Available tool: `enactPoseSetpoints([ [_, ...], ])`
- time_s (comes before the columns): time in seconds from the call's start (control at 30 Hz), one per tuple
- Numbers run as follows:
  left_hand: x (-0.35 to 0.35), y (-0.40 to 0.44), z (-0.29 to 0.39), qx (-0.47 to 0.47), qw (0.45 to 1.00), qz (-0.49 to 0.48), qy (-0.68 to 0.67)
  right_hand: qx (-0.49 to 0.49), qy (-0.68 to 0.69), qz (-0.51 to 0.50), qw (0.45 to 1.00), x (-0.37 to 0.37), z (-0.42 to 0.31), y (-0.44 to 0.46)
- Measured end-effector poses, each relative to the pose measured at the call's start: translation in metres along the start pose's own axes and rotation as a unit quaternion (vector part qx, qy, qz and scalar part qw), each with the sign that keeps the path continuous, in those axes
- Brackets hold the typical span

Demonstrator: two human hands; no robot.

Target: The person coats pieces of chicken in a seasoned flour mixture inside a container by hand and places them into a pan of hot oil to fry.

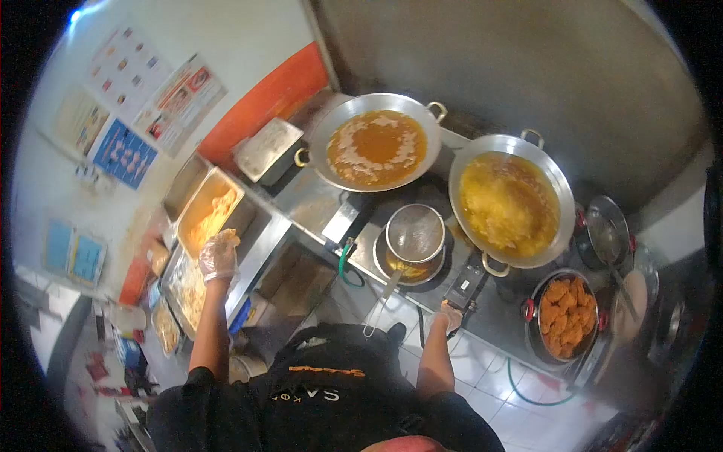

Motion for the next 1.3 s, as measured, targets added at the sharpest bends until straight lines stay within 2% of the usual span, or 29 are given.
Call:
enactPoseSetpoints([
  [0.07,-0.012,-0.029,-0.013,-0.065,0.998,-0.001,0.01,0.049,0.127,0.044,0.99,-0.016,0.035,0.007],
  [0.1,0.001,-0.012,-0.057,-0.087,0.996,0.012,-0.004,0.022,0.127,0.056,0.99,-0.006,-0.008,-0.002],
  [0.13,-0.003,-0.019,-0.073,-0.105,0.994,0.018,-0.032,0.014,0.055,0.027,0.998,-0.009,0.0,-0.012],
  [0.2,-0.016,-0.027,-0.107,-0.143,0.988,0.026,-0.051,0.08,0.052,0.012,0.995,-0.024,0.024,-0.043],
  [0.23,-0.018,-0.031,-0.113,-0.136,0.989,0.058,-0.018,0.144,0.122,0.034,0.981,-0.042,0.037,-0.052],
  [0.27,-0.027,-0.037,-0.126,-0.13,0.987,0.089,0.026,0.015,-0.007,0.044,0.999,-0.071,0.007,-0.073],
  [0.3,-0.033,-0.044,-0.141,-0.125,0.983,0.115,0.07,-0.116,-0.135,0.055,0.983,-0.093,-0.024,-0.096],
  [0.37,-0.024,-0.042,-0.186,-0.085,0.985,0.142,0.042,-0.238,-0.09,0.136,0.958,-0.117,-0.057,-0.12],
  [0.4,-0.032,-0.037,-0.188,-0.107,0.983,0.149,-0.004,-0.243,0.079,0.077,0.964,-0.133,-0.094,-0.168],
  [0.43,-0.045,-0.025,-0.19,-0.121,0.979,0.158,-0.047,-0.237,0.274,0.012,0.932,-0.151,-0.132,-0.217],
  [0.47,-0.035,-0.017,-0.212,-0.12,0.977,0.17,-0.045,-0.22,0.434,-0.038,0.873,-0.167,-0.17,-0.265],
  [0.57,0.003,0.025,-0.272,-0.081,0.975,0.18,-0.099,-0.426,0.344,-0.175,0.818,-0.14,-0.31,-0.385],
  [0.6,0.016,0.038,-0.294,-0.086,0.974,0.18,-0.105,-0.457,0.34,-0.213,0.794,-0.122,-0.352,-0.434],
  [0.63,0.05,0.055,-0.311,-0.092,0.99,0.07,-0.08,-0.485,0.336,-0.253,0.767,-0.103,-0.394,-0.484],
  [0.67,0.083,0.065,-0.322,-0.096,0.993,-0.041,-0.058,-0.492,0.286,-0.275,0.775,-0.077,-0.433,-0.528],
  [0.7,0.09,0.077,-0.325,-0.101,0.992,-0.04,-0.068,-0.552,0.219,-0.277,0.755,-0.059,-0.469,-0.585],
  [0.77,0.144,0.072,-0.334,-0.139,0.934,-0.319,0.077,-0.676,0.179,-0.295,0.651,0.013,-0.53,-0.67],
  [0.8,0.16,0.073,-0.346,-0.145,0.934,-0.32,0.067,-0.743,0.111,-0.254,0.609,0.054,-0.558,-0.71],
  [0.83,0.2,0.062,-0.348,-0.09,0.898,-0.426,0.068,-0.699,0.048,-0.272,0.66,0.085,-0.576,-0.746],
  [0.87,0.225,0.05,-0.348,-0.032,0.849,-0.523,0.068,-0.73,0.046,-0.257,0.632,0.155,-0.602,-0.759],
  [0.9,0.222,0.056,-0.35,-0.035,0.851,-0.52,0.063,-0.759,0.047,-0.242,0.603,0.219,-0.622,-0.765],
  [0.93,0.21,0.067,-0.355,-0.108,0.885,-0.453,0.011,-0.761,0.043,-0.241,0.6,0.225,-0.63,-0.787],
  [0.97,0.199,0.076,-0.368,-0.181,0.906,-0.38,-0.042,-0.737,-0.071,-0.202,0.641,0.237,-0.635,-0.801],
  [1.0,0.227,0.076,-0.371,-0.121,0.904,-0.411,-0.018,-0.702,-0.184,-0.158,0.67,0.251,-0.638,-0.806],
  [1.03,0.229,0.077,-0.377,-0.127,0.903,-0.41,-0.024,-0.705,-0.191,-0.157,0.665,0.273,-0.646,-0.805],
  [1.1,0.227,0.078,-0.373,-0.127,0.9,-0.41,-0.071,-0.819,-0.258,-0.08,0.506,0.331,-0.65,-0.804],
  [1.17,0.217,0.076,-0.368,-0.114,0.897,-0.419,-0.078,-0.797,-0.295,-0.12,0.513,0.319,-0.659,-0.798],
  [1.23,0.205,0.087,-0.376,-0.17,0.919,-0.338,-0.111,-0.773,-0.32,-0.158,0.524,0.293,-0.662,-0.805],
  [1.3,0.198,0.093,-0.374,-0.158,0.92,-0.343,-0.101,-0.772,-0.138,-0.25,0.568,0.244,-0.666,-0.814],
])
Point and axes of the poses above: each hand's wrist, its own y-axis towards the middle knuckle, its own x-axis out of the palm, z = x × y, the point moved 10 cm from there along y, towards the middle knuckle, and after that the axes turned 2 degrees about x, right-handed, at the moved point
